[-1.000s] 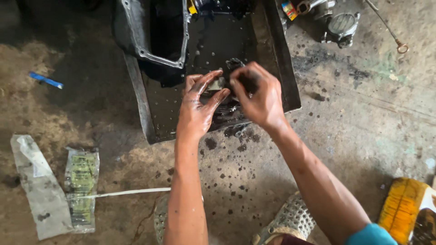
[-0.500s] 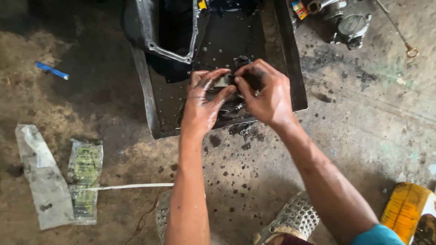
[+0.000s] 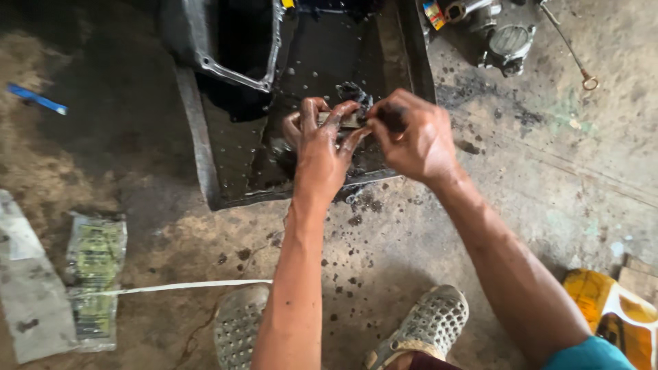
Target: The person scrubs a greasy metal engine part with a steel wool pad over a black tray filled with dark liquid. They repeatedly rub the part's surfaces and edges, occasionally dipping it into the liquid to rinse off loosened grime.
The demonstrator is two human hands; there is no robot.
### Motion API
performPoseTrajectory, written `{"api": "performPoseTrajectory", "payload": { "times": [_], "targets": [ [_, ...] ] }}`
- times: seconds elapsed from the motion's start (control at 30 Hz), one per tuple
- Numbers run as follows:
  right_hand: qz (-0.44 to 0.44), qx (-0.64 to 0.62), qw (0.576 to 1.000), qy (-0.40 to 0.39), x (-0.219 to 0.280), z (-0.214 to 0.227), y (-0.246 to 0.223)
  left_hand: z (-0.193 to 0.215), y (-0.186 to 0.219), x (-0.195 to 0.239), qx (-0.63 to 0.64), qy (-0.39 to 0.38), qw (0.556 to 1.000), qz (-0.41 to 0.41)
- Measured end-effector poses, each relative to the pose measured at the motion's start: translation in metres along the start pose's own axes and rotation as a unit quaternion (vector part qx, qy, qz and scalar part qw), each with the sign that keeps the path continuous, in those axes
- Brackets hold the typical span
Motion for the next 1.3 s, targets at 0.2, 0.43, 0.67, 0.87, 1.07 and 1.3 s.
{"api": "performPoseTrajectory", "payload": {
  "times": [0.2, 0.43, 0.67, 0.87, 1.07, 1.3],
  "targets": [
    [-0.109, -0.082, 0.989, 0.055, 0.024, -0.02, 0.041, -0.016, -0.013, -0.006, -0.084, -0.025, 0.996, -0.023],
    [-0.201, -0.148, 0.968, 0.006, 0.019, -0.033, 0.059, -0.006, -0.01, -0.008, -0.056, -0.047, 0.997, -0.025],
    [-0.191, -0.075, 0.979, -0.016, 0.012, -0.03, 0.046, -0.007, -0.011, -0.007, -0.06, -0.036, 0.997, -0.033],
    [-0.146, -0.054, 0.988, 0.001, 0.01, -0.03, 0.044, -0.008, -0.013, -0.009, -0.053, -0.046, 0.997, -0.02],
    [-0.152, -0.041, 0.987, -0.004, 0.012, -0.032, 0.048, -0.007, -0.012, -0.009, -0.057, -0.03, 0.997, -0.038],
    [-0.228, -0.146, 0.963, -0.005, 0.016, -0.039, 0.056, -0.007, -0.012, -0.008, -0.06, -0.037, 0.997, -0.031]
  ]
}}
Point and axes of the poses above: each hand's wrist, its own x-axis away from the middle knuckle, its own z-axis out of the back of the hand, y = z × x, the point moved 5 cm from there along -x, towards the middle knuckle, and after that the axes turned 6 degrees about y, right-handed, at the moved point
